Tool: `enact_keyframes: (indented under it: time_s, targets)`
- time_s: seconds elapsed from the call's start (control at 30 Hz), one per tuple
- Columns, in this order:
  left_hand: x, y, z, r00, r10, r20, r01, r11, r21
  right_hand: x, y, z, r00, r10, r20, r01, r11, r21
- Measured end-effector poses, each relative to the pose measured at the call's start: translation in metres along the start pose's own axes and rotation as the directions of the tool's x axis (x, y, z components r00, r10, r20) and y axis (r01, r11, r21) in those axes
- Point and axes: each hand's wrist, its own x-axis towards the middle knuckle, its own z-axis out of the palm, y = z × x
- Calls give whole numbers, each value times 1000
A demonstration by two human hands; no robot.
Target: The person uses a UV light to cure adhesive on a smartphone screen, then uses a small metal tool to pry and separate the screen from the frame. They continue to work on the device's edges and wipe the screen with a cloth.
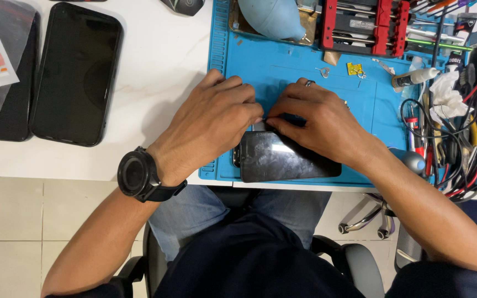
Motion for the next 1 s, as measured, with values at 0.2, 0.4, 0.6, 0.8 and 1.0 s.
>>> enact_keyframes:
  time_s: [0.2, 0.4, 0.6, 0.8, 1.0]
  targets:
    - [1, 2, 1, 998, 38, -44, -35, 997, 65, -1, 0, 2, 1000, 6, 20, -5, 998, -66]
    - [4, 9, -11, 994, 105, 13, -104, 954, 283, -3, 2, -3, 998, -18, 67, 24, 996, -91]
    - [5, 9, -14, 964, 266, -26, -220, 845, 488, -4, 6, -4, 994, -45, 103, 59, 990, -131]
    - [5, 3, -14, 954, 298, -22, -255, 851, 459, -4, 7, -2, 985, -148, 94, 168, 946, -277]
    - [5, 3, -11, 978, 210, -17, -195, 933, 301, -4, 5, 5, 998, 39, 45, -30, 985, -170]
